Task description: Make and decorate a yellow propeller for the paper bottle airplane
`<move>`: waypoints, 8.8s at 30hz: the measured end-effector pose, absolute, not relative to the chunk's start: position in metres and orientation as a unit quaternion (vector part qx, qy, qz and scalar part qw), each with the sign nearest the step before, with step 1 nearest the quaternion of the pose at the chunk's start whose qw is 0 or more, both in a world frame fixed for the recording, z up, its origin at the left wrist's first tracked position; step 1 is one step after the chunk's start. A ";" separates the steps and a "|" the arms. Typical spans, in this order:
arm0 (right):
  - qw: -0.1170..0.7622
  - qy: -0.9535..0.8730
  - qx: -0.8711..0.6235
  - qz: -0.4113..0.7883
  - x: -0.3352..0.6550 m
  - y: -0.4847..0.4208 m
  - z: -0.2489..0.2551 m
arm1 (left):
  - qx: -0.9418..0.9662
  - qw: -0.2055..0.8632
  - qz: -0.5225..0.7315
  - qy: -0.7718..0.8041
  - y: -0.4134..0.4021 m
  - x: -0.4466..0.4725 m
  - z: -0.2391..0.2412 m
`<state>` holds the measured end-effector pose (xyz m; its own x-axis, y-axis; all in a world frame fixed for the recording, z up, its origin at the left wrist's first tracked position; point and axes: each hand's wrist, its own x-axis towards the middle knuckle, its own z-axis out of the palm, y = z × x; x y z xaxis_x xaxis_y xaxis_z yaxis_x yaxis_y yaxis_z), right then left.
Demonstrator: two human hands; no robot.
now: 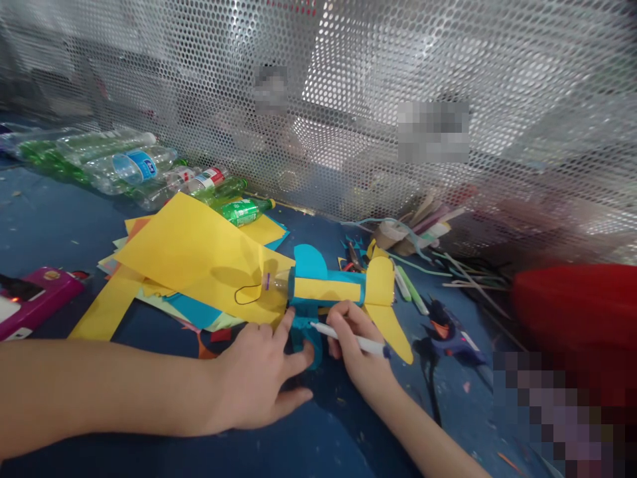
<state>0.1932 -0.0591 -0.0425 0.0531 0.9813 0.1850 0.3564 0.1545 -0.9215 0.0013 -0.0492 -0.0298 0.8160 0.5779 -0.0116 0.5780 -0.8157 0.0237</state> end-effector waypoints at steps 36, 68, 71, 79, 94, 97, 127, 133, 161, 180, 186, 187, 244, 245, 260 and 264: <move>0.446 -0.577 -0.588 0.350 0.189 -0.046 -0.045 | 0.950 0.027 -0.007 0.310 -0.051 0.001 -0.025; 0.451 -0.586 -0.587 0.330 0.191 -0.047 -0.047 | 0.952 0.020 -0.014 0.305 -0.049 0.002 -0.025; 0.451 -0.583 -0.590 0.329 0.191 -0.047 -0.047 | 0.952 0.024 -0.009 0.306 -0.049 0.001 -0.026; 0.464 -0.572 -0.597 0.318 0.189 -0.045 -0.045 | 0.950 0.031 -0.012 0.312 -0.049 0.001 -0.026; 0.457 -0.568 -0.616 0.299 0.190 -0.046 -0.045 | 0.953 0.016 -0.010 0.302 -0.049 0.001 -0.025; 0.459 -0.571 -0.613 0.297 0.191 -0.046 -0.045 | 0.953 0.018 -0.013 0.302 -0.049 0.002 -0.024; 0.453 -0.590 -0.592 0.310 0.191 -0.046 -0.044 | 0.953 0.014 -0.016 0.302 -0.049 0.002 -0.026; 0.457 -0.596 -0.586 0.304 0.193 -0.047 -0.047 | 0.953 0.015 -0.013 0.303 -0.049 0.001 -0.027; 0.448 -0.595 -0.586 0.318 0.193 -0.047 -0.047 | 0.951 0.023 -0.004 0.308 -0.050 0.001 -0.026; 0.447 -0.590 -0.585 0.330 0.193 -0.047 -0.049 | 0.949 0.037 -0.001 0.312 -0.049 0.000 -0.027; 0.436 -0.588 -0.590 0.341 0.192 -0.047 -0.045 | 0.949 0.038 -0.008 0.313 -0.050 0.001 -0.027; 0.435 -0.588 -0.591 0.341 0.192 -0.047 -0.045 | 0.949 0.037 -0.007 0.313 -0.050 0.001 -0.026; 0.446 -0.573 -0.607 0.323 0.193 -0.046 -0.050 | 0.951 0.022 -0.011 0.309 -0.049 0.001 -0.027; 0.446 -0.574 -0.607 0.322 0.194 -0.046 -0.050 | 0.951 0.022 -0.010 0.309 -0.050 0.001 -0.027; 0.440 -0.577 -0.595 0.345 0.192 -0.046 -0.050 | 0.949 0.024 -0.008 0.313 -0.050 0.001 -0.027; 0.445 -0.577 -0.593 0.343 0.193 -0.046 -0.051 | 0.949 0.025 -0.013 0.313 -0.050 0.001 -0.028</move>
<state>0.1931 -0.0462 -0.0513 0.0998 0.9893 0.1065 0.3801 0.0610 -0.9230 0.0012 -0.0503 -0.0277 0.8043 0.5929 -0.0400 0.5942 -0.8033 0.0392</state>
